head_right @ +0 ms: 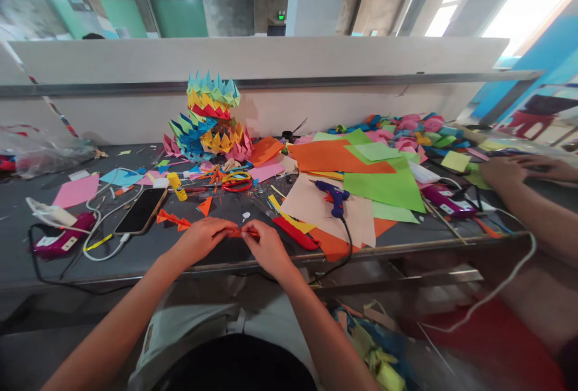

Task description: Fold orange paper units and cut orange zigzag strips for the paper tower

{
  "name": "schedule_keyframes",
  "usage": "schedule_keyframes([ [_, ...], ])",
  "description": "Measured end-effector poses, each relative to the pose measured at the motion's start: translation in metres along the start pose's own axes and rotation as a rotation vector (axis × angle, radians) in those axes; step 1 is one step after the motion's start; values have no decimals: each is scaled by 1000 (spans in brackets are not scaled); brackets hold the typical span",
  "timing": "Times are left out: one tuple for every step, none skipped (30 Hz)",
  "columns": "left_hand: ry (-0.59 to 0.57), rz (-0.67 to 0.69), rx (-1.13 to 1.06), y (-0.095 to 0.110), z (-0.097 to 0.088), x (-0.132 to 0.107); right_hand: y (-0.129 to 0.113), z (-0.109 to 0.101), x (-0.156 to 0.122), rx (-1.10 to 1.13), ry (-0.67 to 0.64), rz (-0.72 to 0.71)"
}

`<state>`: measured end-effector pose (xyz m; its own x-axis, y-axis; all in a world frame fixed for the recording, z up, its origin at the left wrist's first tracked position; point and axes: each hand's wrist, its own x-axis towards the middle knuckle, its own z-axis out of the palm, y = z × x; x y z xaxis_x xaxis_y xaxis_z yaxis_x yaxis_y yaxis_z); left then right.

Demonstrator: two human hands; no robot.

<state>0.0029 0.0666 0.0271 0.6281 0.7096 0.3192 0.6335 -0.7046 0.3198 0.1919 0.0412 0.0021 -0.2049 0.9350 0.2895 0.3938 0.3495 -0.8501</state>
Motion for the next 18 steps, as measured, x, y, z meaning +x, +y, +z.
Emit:
schedule_keyframes([
  [-6, 10, 13, 0, 0, 0, 0, 0, 0, -5, 0, -1],
  [-11, 23, 28, 0, 0, 0, -1, 0, 0, -7, 1, 1],
  [-16, 37, 41, 0, 0, 0, -1, 0, 0, -10, 1, 5],
  [-20, 50, 53, 0, 0, 0, -2, -1, 0, -14, 1, 11],
  [-23, 60, 62, 0, 0, -1, -3, -1, -1, -20, -1, 16],
  [-26, 66, 66, 0, 0, -1, -3, -1, -1, -26, -4, 22],
  [-30, 70, 66, 0, 0, -1, -4, -1, -1, -30, -7, 27],
  [-34, 72, 63, 0, 0, -1, -4, -1, -1, -31, -10, 32],
  [-37, 71, 59, 0, -1, -2, -4, -1, -2, -29, -11, 35],
  [-39, 69, 56, 0, -1, -2, -4, 0, -2, -25, -11, 39],
  [-41, 66, 55, 0, -1, -2, -4, 0, -2, -21, -10, 41],
  [-46, 64, 56, 0, -1, -2, -4, 0, -2, -20, -10, 43],
  [-52, 64, 59, 0, -1, -2, -3, 0, -2, -20, -9, 41],
  [-58, 65, 63, 0, 0, -2, -3, 0, -2, -20, -10, 38],
  [-62, 66, 67, 0, 0, -2, -2, 0, -2, -20, -11, 35],
  [-64, 66, 71, -1, 0, -3, -2, 0, -2, -21, -12, 33],
  [-63, 64, 76, -1, 1, -3, -2, 0, -3, -20, -13, 32],
  [-62, 63, 80, -1, 1, -3, -2, 0, -3, -19, -16, 33],
])
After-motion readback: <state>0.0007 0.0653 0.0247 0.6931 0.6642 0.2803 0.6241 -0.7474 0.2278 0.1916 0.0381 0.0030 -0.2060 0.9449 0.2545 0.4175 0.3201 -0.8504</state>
